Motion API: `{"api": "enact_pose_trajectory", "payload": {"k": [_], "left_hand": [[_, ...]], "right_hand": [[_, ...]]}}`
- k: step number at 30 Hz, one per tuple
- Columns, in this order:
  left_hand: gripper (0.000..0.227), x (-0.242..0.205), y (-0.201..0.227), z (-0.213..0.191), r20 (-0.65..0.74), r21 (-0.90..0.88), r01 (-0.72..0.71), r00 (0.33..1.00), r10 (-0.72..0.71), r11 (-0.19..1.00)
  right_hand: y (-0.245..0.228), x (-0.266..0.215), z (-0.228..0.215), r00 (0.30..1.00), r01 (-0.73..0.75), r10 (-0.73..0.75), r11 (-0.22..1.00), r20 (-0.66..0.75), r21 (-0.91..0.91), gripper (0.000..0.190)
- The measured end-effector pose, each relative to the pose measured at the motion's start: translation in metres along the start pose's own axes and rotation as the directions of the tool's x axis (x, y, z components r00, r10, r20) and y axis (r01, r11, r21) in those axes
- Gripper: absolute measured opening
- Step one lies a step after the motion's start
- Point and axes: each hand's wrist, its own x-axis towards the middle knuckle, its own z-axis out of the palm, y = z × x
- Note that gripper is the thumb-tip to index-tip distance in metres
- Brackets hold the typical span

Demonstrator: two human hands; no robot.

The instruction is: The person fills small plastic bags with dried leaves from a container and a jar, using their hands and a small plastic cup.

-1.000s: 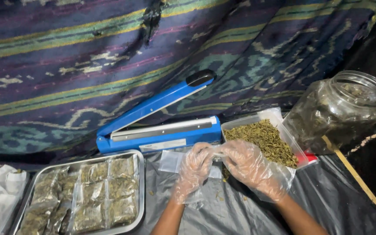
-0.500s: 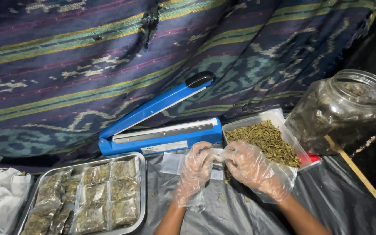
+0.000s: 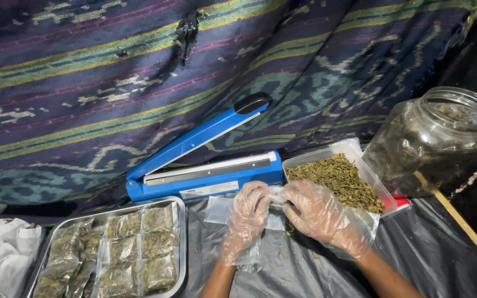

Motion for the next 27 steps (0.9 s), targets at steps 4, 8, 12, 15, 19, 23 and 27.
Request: {"api": "enact_pose_trajectory", "payload": {"k": [4, 8, 12, 15, 19, 23, 27], "left_hand": [[0.023, 0.006, 0.018, -0.008, -0.002, -0.021, 0.013, 1.0, -0.013, 1.0], [0.055, 0.011, 0.026, -0.008, 0.04, -0.093, 0.126, 0.992, -0.123, 0.988], [0.101, 0.001, 0.008, 0.002, 0.308, -0.528, 0.276, 0.944, -0.122, 0.803], [0.041, 0.001, 0.009, 0.005, 0.489, -0.501, 0.437, 0.855, -0.172, 0.747], [0.042, -0.004, 0.009, 0.007, 0.397, -0.447, 0.386, 0.894, -0.208, 0.807], [0.042, 0.002, 0.016, 0.002, 0.365, -0.319, 0.257, 0.921, -0.132, 0.912], [0.041, -0.02, -0.006, 0.022, 0.349, -0.213, 0.156, 0.934, -0.075, 0.965]], "right_hand": [[-0.009, 0.003, -0.007, 0.992, 0.085, -0.086, 0.996, -0.088, -0.018, 0.017], [-0.013, 0.008, -0.016, 0.978, 0.174, -0.176, 0.984, -0.113, -0.029, 0.017], [-0.008, 0.003, -0.012, 0.979, 0.171, -0.173, 0.985, -0.112, -0.032, 0.018], [-0.012, 0.008, -0.017, 0.978, 0.173, -0.167, 0.984, -0.125, 0.038, 0.019], [-0.017, 0.008, -0.016, 0.97, 0.183, -0.177, 0.983, -0.166, 0.018, 0.022], [-0.022, 0.008, -0.018, 0.985, 0.129, -0.123, 0.991, -0.117, 0.043, 0.024], [-0.017, 0.005, -0.013, 0.986, 0.15, -0.148, 0.989, -0.078, 0.016, 0.029]]}}
